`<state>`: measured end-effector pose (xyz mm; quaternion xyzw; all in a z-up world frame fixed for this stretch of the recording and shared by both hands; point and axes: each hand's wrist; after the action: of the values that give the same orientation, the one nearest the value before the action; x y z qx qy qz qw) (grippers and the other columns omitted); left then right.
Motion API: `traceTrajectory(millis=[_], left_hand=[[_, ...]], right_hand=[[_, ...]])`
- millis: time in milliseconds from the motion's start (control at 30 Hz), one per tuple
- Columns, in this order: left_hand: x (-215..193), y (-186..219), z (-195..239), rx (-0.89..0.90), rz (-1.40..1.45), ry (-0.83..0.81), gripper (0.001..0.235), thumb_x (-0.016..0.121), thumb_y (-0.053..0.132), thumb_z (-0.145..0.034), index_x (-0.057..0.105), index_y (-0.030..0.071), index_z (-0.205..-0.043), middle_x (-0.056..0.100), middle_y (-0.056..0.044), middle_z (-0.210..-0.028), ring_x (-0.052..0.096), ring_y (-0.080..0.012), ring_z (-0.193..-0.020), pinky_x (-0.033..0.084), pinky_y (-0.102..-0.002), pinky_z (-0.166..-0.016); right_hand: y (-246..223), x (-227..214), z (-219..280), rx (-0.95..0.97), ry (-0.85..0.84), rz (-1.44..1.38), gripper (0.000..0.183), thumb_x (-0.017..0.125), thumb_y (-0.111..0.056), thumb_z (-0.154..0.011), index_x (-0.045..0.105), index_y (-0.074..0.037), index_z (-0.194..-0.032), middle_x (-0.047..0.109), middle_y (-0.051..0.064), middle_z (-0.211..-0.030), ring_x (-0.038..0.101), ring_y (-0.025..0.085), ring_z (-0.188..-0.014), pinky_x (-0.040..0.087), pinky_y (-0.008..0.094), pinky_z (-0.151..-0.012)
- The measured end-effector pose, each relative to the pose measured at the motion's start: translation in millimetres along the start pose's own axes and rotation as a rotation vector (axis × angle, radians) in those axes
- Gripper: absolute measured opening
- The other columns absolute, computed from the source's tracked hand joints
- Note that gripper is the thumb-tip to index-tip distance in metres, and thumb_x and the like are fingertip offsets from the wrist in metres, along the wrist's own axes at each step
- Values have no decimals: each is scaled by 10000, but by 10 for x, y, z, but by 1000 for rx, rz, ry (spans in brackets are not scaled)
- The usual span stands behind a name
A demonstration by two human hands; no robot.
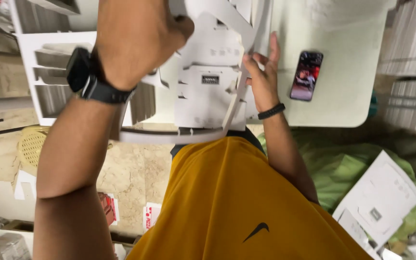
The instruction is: Punching out pre-cut cardboard shapes from a template and folding them to assemble box inserts.
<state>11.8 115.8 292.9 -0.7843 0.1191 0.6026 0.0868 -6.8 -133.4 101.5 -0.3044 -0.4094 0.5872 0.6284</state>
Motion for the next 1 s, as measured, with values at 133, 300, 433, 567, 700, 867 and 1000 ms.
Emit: traceTrajectory(millis=[133, 300, 433, 567, 700, 867, 1000], left_hand=[[-752, 30, 169, 26, 233, 124, 461, 836, 52, -729, 694, -18, -1163, 730, -149, -889, 665, -359, -751, 518, -465, -617], [-994, -363, 632, -29, 306, 213, 483, 828, 31, -735, 673, 67, -1192, 561, -177, -1132, 561, -393, -1013, 491, -495, -720], [-939, -983, 982, -120, 183, 159, 537, 816, 47, -678, 665, 96, -1191, 509, -176, -1159, 620, -341, -816, 535, -470, -504], [-815, -1635, 1345, -195, 105, 101, 550, 903, 149, -708, 665, 93, -1200, 515, -197, -1212, 682, -282, -643, 620, -453, -472], [-668, -2254, 1628, -273, 225, 127, 573, 866, 227, -686, 652, 165, -1215, 480, -153, -1148, 634, -341, -648, 563, -542, -536], [-812, -2697, 1938, -259, 332, 229, 572, 956, 165, -712, 642, 146, -1190, 432, -142, -1115, 510, -274, -594, 551, -479, -505], [-1077, -2858, 2116, -283, 244, 259, 567, 937, 130, -723, 670, 156, -1222, 431, -176, -1212, 575, -319, -671, 518, -475, -420]], right_hand=[[-274, 241, 23, -520, -127, 232, 974, 818, -215, -1026, 91, -327, -1665, -55, 1, -1773, 286, 400, -1644, 645, 352, -1115], [-597, 911, 162, -658, -256, 501, 788, 727, -49, -988, 286, -185, -1627, 286, 59, -1729, 429, 237, -1548, 518, 213, -817], [-474, 1352, 206, -748, -14, 745, 517, 828, -159, -821, 605, -168, -1287, 647, 51, -1284, 611, 241, -1142, 474, 325, -868], [-559, 1806, 440, -970, 178, 969, 457, 861, -192, -804, 686, -136, -1222, 706, 73, -1149, 558, 311, -1049, 482, 412, -914], [-701, 2182, 477, -997, 199, 983, 563, 939, -147, -781, 697, -103, -1287, 441, 160, -1155, 611, 354, -1003, 613, 437, -828], [-897, 2646, 673, -1021, 125, 1058, 619, 867, -84, -775, 665, -41, -1358, 432, 200, -1179, 599, 386, -1035, 588, 474, -771], [-1018, 3041, 871, -1138, 158, 1062, 709, 923, -54, -762, 645, -17, -1413, 412, 302, -1320, 587, 437, -1224, 583, 556, -1004]])
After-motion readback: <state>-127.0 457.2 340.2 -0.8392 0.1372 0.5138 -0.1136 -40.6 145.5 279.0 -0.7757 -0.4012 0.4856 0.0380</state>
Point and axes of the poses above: each hand's wrist, its own z-axis away from the middle knuckle, its own x-axis out of the palm, y = z × x
